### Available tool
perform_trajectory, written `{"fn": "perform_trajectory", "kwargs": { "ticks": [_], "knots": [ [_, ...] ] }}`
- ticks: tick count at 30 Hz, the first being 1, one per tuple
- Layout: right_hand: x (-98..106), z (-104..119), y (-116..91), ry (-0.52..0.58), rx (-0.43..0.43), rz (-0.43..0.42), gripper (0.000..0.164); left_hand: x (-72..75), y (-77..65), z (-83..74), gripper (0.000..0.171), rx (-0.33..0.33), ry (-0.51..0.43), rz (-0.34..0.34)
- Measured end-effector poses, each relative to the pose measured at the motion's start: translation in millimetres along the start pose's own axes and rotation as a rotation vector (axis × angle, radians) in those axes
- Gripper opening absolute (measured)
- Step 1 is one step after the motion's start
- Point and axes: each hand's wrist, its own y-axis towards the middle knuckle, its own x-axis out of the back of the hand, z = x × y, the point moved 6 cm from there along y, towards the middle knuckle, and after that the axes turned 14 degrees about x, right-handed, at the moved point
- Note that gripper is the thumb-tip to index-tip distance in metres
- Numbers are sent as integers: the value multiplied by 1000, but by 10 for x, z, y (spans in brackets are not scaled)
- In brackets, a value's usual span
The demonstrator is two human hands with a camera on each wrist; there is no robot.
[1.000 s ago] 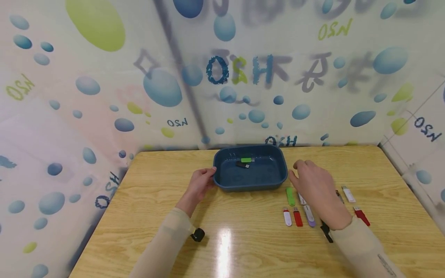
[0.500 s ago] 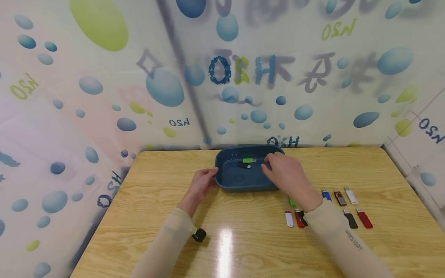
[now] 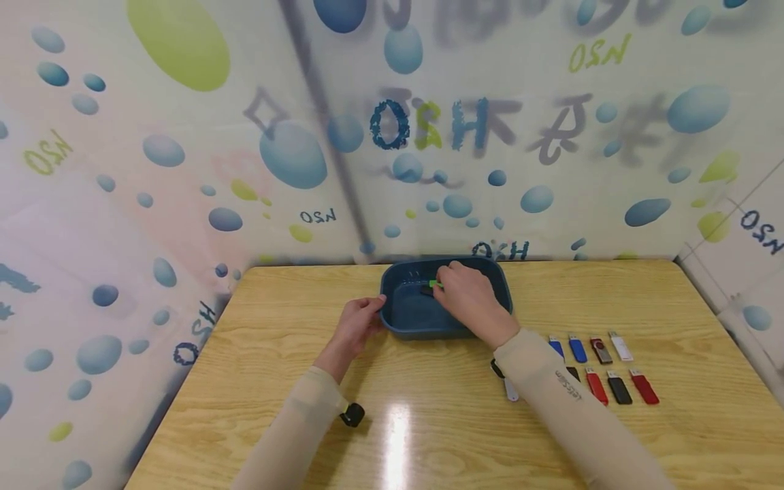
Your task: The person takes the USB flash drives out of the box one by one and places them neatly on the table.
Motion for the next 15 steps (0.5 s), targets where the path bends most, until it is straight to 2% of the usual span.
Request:
{"fn": "perform_trajectory", "kwargs": {
  "ticks": [6, 15],
  "knots": [
    [-96, 35, 114, -10, 42, 0, 16, -3, -3, -2, 32, -8, 2, -12],
    [-290, 83, 300, -25, 82, 116, 10, -3, -13, -1, 33, -16, 9, -15]
  ]
}}
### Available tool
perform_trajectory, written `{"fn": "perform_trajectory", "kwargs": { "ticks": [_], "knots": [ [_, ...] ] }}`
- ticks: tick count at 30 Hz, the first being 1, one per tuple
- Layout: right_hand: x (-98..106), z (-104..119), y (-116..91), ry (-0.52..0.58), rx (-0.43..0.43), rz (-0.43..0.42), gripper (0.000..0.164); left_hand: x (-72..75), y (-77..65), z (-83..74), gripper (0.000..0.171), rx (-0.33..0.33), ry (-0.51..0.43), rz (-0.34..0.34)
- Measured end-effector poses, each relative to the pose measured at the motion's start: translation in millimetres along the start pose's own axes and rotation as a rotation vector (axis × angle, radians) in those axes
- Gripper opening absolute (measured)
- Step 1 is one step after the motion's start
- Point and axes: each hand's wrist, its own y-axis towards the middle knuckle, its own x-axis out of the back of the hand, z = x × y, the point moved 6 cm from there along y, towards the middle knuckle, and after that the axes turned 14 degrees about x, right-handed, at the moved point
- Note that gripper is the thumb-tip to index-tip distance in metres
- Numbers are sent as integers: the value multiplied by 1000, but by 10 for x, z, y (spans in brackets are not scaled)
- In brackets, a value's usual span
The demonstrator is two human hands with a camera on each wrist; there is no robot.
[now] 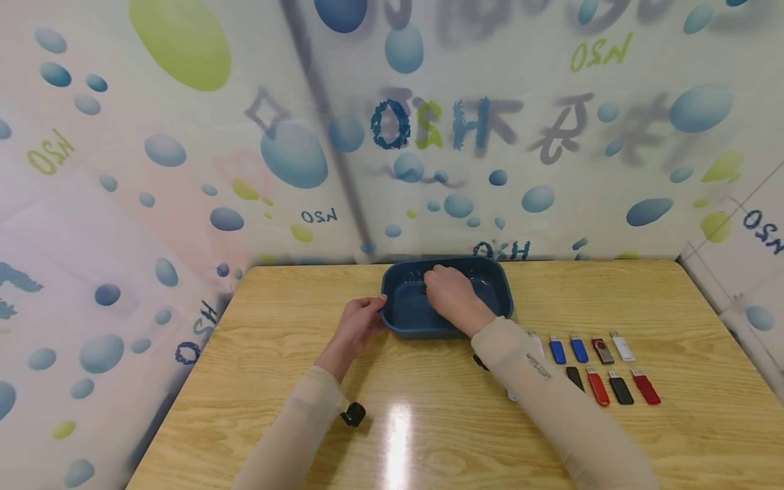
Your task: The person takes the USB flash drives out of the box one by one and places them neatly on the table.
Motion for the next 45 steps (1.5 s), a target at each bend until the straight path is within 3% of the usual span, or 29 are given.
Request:
{"fn": "perform_trajectory", "kwargs": {
  "ticks": [11, 19, 29, 36, 42, 45],
  "knots": [
    [-221, -15, 104, 29, -76, 150, 15, 2, -44, -27, 31, 2, 2, 8],
    [-299, -16, 151, 12, -122, 232, 21, 5, 22, 20, 30, 23, -9, -3],
    [-332, -10, 170, 10, -103, 237, 23, 20, 37, 19, 37, 39, 3, 20],
    [-314, 0, 107, 28, -41, 209, 17, 21, 73, 33, 39, 60, 6, 22],
    [-309, -18, 44, 56, 29, 166, 28, 15, 44, 29, 37, 48, -8, 9],
    [-274, -59, 5, 83, 3, 124, 31, 11, 32, 28, 35, 42, -7, 3]
  ]
}}
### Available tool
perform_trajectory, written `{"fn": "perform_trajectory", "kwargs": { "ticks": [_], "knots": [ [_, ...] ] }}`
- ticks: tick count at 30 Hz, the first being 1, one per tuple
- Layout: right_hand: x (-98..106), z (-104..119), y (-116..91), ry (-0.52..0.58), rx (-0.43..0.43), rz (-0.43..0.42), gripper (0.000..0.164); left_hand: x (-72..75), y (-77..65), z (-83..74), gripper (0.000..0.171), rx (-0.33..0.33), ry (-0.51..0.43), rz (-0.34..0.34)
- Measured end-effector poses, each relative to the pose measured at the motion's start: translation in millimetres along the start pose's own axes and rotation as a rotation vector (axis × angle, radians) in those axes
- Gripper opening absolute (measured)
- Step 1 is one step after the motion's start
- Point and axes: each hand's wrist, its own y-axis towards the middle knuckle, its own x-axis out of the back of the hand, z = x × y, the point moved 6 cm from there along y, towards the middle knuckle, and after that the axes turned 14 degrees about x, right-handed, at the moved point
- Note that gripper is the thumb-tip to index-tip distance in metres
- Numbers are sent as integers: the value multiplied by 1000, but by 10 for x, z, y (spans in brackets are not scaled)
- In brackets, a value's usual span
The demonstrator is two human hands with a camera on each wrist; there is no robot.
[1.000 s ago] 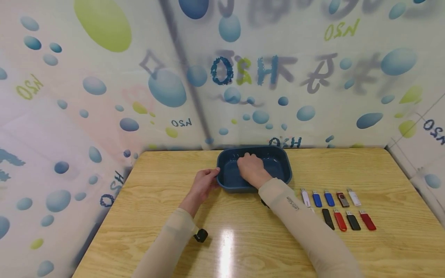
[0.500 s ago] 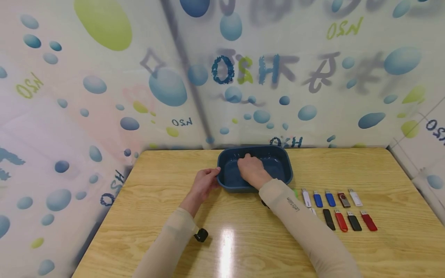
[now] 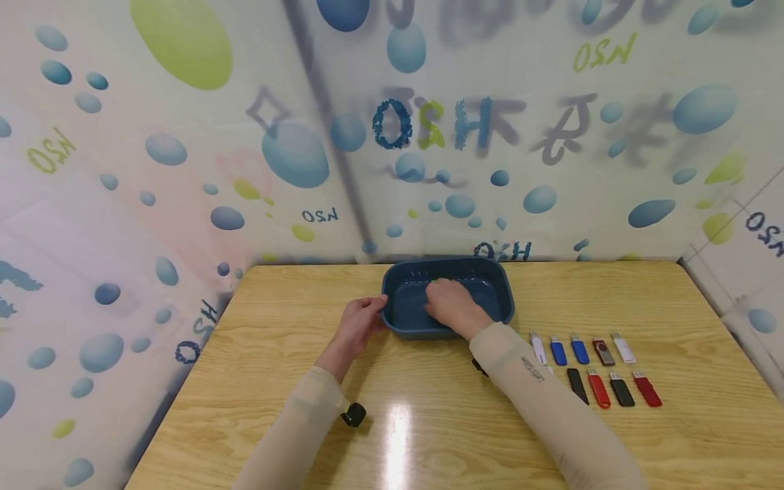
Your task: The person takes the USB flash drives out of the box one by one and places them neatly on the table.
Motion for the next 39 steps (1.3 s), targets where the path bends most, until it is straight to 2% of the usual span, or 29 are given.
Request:
{"fn": "perform_trajectory", "kwargs": {
  "ticks": [5, 8, 11, 14, 19, 26, 30, 34, 39],
  "knots": [
    [73, -112, -111, 10, -150, -59, 28, -4, -9, 10, 34, -9, -6, 2],
    [75, -154, -175, 6, -218, -44, 33, -4, -11, 17, 34, -9, -10, 4],
    [36, -169, -208, 24, -245, -10, 40, -7, -17, 17, 35, -5, -11, 8],
    [-14, -165, -209, 33, -233, 10, 41, -13, -29, 10, 36, -3, -9, 13],
    [-57, -150, -179, 31, -190, -3, 37, -24, -35, -1, 38, 3, -3, 15],
    [-61, -152, -172, 54, -181, 6, 38, -29, -11, 1, 34, -1, -7, 9],
    [13, -155, -210, 100, -195, -13, 44, -28, -12, -4, 32, -8, -10, 0],
    [162, -159, -266, 146, -191, -68, 51, -24, -22, -18, 33, -13, -14, 1],
    [348, -148, -370, 185, -174, -124, 52, -7, -17, -19, 37, -9, -13, 20]
  ]
}}
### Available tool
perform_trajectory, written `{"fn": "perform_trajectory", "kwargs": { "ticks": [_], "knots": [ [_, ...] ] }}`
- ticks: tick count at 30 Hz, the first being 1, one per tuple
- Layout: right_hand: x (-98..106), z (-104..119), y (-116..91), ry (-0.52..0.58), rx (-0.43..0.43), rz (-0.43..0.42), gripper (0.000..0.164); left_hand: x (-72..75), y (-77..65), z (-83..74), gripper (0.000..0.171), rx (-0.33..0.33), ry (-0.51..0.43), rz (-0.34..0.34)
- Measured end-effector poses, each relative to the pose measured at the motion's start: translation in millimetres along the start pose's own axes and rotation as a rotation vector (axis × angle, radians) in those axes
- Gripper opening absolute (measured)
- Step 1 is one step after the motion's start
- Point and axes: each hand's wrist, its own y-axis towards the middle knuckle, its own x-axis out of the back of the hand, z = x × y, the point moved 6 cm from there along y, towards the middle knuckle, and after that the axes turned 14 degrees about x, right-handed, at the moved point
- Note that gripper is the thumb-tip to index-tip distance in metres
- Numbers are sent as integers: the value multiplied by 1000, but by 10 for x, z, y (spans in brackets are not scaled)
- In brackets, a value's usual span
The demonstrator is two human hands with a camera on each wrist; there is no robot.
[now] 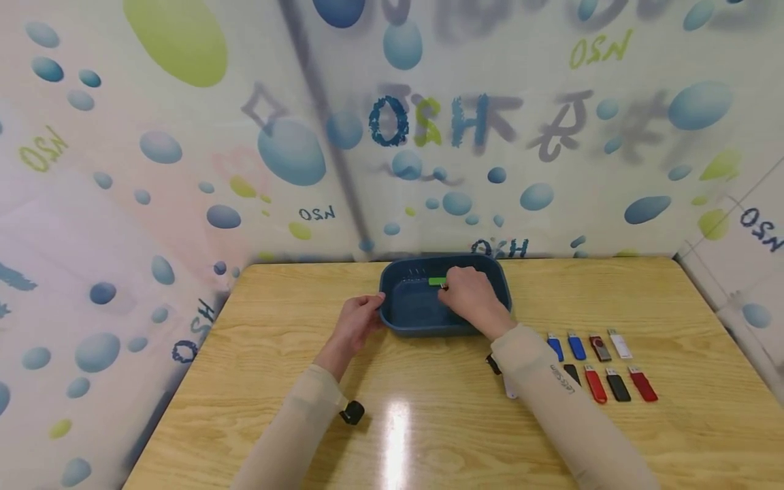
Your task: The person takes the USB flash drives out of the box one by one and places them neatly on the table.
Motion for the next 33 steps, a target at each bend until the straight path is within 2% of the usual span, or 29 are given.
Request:
{"fn": "perform_trajectory", "kwargs": {
  "ticks": [3, 10, 17, 25, 33],
  "knots": [
    [91, -7, -55, 5, -23, -10, 46, 7, 20, 5, 38, 6, 6, 9],
    [271, -30, -208, 23, -60, -72, 20, 15, 34, -1, 37, 1, 8, 15],
    [389, -40, -420, 54, -53, -110, 24, 5, 19, 6, 37, -4, 6, -6],
    [484, -51, -652, 18, -41, -196, 28, -5, 12, 12, 39, -3, -1, -1],
    [517, -79, -823, 2, -39, -222, 27, -3, -12, 0, 33, -12, 8, -19]
  ]
}}
